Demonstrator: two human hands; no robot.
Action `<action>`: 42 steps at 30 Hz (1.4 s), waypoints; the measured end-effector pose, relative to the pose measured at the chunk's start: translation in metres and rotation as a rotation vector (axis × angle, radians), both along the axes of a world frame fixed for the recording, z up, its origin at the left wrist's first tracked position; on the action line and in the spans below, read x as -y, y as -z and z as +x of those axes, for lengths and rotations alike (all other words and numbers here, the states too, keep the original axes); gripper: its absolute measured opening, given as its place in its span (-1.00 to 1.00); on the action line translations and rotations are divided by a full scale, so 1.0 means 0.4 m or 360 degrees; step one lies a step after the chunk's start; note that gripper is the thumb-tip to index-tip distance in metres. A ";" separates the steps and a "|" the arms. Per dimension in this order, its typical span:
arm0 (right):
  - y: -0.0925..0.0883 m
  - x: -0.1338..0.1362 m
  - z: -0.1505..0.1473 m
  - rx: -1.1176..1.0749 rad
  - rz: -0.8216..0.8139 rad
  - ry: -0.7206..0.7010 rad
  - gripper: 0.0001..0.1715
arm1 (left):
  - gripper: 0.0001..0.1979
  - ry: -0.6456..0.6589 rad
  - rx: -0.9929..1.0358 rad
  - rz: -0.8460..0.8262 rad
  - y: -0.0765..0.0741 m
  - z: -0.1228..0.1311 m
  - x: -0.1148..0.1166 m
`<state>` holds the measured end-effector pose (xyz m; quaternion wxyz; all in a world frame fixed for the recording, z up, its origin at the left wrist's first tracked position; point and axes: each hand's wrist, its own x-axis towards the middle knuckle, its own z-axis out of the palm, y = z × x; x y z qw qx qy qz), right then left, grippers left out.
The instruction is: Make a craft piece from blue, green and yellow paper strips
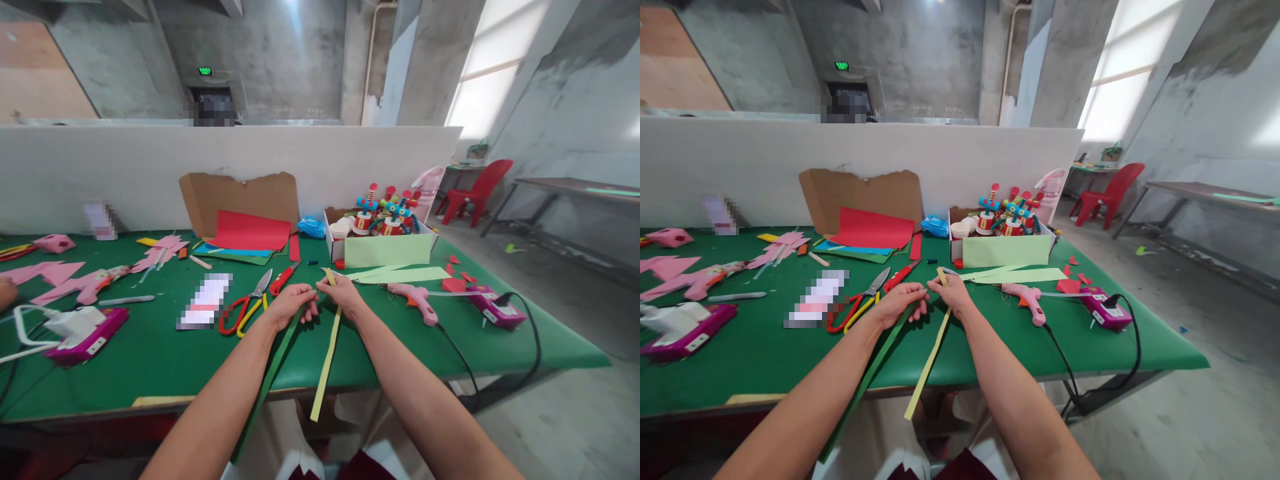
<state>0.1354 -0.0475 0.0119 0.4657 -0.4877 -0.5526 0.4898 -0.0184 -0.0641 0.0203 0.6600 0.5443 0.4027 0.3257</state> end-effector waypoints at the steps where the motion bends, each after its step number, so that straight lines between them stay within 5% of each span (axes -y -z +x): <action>1: -0.001 -0.001 0.001 -0.0043 -0.0044 -0.0004 -0.66 | -0.69 0.0000 0.0000 0.0002 0.000 0.000 0.000; 6: -0.012 0.003 -0.001 -0.0282 -0.0283 -0.0044 -0.53 | -0.70 -0.0032 0.0024 -0.0015 0.001 -0.001 0.001; 11: -0.003 0.005 -0.008 0.0035 0.0054 -0.0058 -0.58 | -0.70 -0.0009 0.0022 -0.0053 0.003 0.001 -0.003; 15: 0.006 -0.003 -0.005 -0.0151 -0.0067 0.0012 -0.57 | -0.72 0.0003 0.0076 -0.0124 -0.001 0.002 -0.006; 23: -0.021 0.013 0.007 -0.0475 -0.0317 -0.0493 -0.65 | -0.75 -0.0002 0.0349 -0.0188 -0.001 -0.005 -0.005; 32: -0.021 0.013 0.013 -0.0460 -0.0241 -0.0412 -0.63 | -0.70 0.0168 0.0407 -0.0256 -0.007 -0.004 0.004; 42: -0.020 0.005 0.008 -0.0339 -0.0254 -0.0127 -0.61 | -0.71 0.0026 0.0130 -0.0058 0.009 0.012 0.000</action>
